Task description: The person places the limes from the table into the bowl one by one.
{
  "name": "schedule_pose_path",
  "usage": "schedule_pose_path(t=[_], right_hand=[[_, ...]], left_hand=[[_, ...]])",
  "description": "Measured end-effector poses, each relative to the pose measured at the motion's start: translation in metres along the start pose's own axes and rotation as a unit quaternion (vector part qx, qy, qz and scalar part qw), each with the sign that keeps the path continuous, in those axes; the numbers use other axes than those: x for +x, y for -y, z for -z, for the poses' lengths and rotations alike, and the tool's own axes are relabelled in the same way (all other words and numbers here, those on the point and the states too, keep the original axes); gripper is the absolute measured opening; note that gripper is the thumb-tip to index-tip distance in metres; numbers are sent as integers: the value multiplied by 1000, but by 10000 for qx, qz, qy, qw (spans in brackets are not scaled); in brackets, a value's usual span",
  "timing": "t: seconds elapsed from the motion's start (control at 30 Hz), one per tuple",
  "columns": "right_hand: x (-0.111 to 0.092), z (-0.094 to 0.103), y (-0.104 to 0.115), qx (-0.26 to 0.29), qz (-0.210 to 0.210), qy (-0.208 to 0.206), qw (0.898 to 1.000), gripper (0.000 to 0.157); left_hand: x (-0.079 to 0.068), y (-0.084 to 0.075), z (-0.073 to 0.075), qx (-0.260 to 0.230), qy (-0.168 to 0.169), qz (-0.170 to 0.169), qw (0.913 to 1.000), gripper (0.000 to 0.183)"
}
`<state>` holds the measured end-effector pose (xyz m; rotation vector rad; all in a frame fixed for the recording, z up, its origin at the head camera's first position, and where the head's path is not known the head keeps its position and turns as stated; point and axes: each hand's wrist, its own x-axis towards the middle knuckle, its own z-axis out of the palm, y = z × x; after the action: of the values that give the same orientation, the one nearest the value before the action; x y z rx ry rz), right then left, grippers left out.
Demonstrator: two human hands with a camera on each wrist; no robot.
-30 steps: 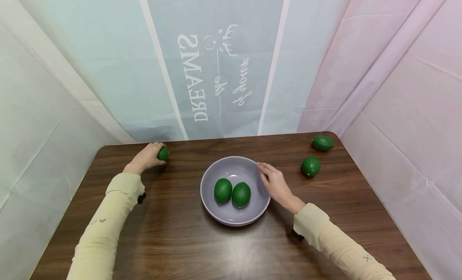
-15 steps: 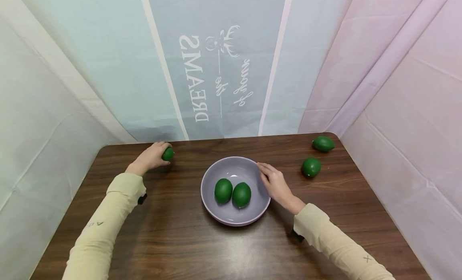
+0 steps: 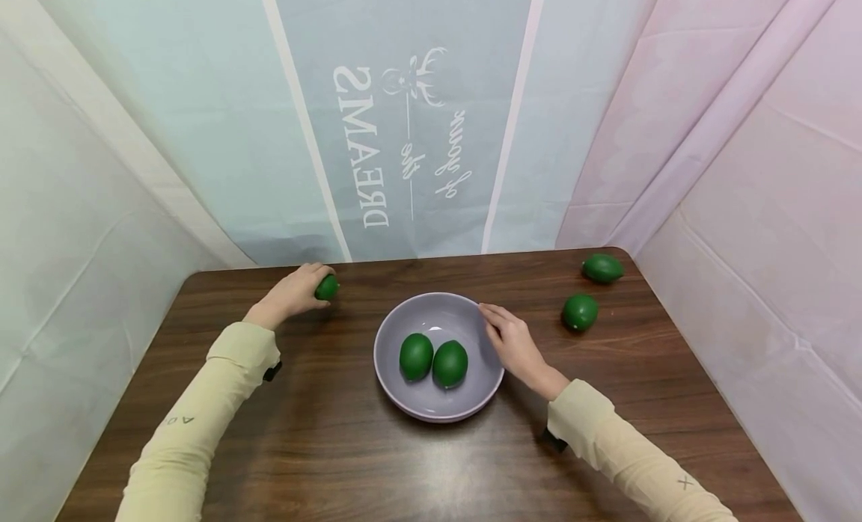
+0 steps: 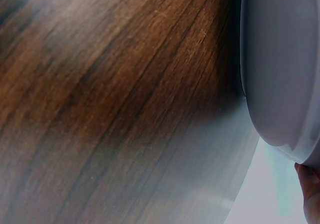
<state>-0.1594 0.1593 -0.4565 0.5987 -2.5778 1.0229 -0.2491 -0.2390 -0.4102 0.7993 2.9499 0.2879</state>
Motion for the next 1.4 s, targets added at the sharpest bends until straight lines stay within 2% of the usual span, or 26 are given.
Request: schedule_pose_path(t=[0.47, 0.7, 1.07, 1.4], right_hand=[[0, 1, 1, -38, -38, 45, 10000, 32], [0, 0, -1, -122, 155, -58, 9998, 30], [-1, 0, -1, -123, 193, -126, 9997, 31], [0, 1, 0, -57, 146, 15, 9999, 31]], left_hand=[[5, -21, 7, 148, -46, -270, 9995, 56], [7, -28, 8, 194, -142, -496, 9985, 60], [12, -39, 8, 186, -141, -671, 9975, 57], [16, -47, 8, 170, -98, -654, 9977, 58]])
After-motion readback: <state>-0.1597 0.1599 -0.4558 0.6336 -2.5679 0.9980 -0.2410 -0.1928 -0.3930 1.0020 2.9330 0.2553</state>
